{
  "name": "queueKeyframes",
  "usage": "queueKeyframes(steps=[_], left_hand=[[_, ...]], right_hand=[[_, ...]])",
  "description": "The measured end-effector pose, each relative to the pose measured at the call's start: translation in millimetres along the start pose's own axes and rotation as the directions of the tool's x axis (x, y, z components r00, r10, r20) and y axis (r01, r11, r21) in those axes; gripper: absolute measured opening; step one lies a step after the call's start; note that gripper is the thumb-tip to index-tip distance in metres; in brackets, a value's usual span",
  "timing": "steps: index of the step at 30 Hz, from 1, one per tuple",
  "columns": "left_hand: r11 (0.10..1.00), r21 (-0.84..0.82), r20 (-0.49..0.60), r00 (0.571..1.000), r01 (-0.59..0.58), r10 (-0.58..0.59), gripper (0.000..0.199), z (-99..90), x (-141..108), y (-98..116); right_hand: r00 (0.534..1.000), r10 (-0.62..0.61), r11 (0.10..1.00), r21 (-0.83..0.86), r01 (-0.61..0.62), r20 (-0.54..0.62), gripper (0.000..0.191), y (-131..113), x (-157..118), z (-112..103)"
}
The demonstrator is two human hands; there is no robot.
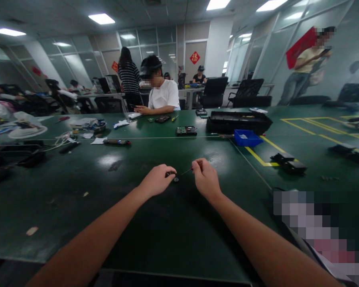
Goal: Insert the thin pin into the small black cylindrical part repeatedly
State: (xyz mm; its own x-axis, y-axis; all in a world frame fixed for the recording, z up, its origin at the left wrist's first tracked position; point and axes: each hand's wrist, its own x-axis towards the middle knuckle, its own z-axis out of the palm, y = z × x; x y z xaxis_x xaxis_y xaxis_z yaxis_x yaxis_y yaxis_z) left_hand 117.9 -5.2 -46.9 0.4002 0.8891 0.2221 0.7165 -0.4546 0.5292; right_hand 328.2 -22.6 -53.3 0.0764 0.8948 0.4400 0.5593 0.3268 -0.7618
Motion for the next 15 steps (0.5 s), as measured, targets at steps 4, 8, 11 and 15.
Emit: queueKeyframes(steps=[4, 8, 11, 15], left_hand=[[0.987, 0.147, 0.14, 0.989, -0.064, 0.044, 0.032, 17.0, 4.1, -2.9], [0.987, 0.145, 0.114, 0.992, -0.062, 0.046, 0.036, 18.9, 8.2, -7.6], [0.999, -0.03, 0.121, 0.992, 0.035, -0.031, 0.033, 8.9, 11.6, -13.1], [0.825, -0.465, 0.153, 0.947, 0.322, -0.284, 0.032, -11.9, 12.1, -32.4]], right_hand=[[1.0, 0.004, 1.0, -0.018, -0.003, 0.008, 0.024, -1.1, -0.1, -0.5], [1.0, 0.0, 1.0, -0.025, 0.0, 0.018, 0.025, 0.8, 0.0, 0.4], [1.0, 0.006, 1.0, -0.026, -0.006, 0.015, 0.026, 2.7, 0.0, 1.0], [1.0, 0.017, 1.0, -0.013, -0.017, 0.024, 0.026, 3.9, 0.0, 1.1]])
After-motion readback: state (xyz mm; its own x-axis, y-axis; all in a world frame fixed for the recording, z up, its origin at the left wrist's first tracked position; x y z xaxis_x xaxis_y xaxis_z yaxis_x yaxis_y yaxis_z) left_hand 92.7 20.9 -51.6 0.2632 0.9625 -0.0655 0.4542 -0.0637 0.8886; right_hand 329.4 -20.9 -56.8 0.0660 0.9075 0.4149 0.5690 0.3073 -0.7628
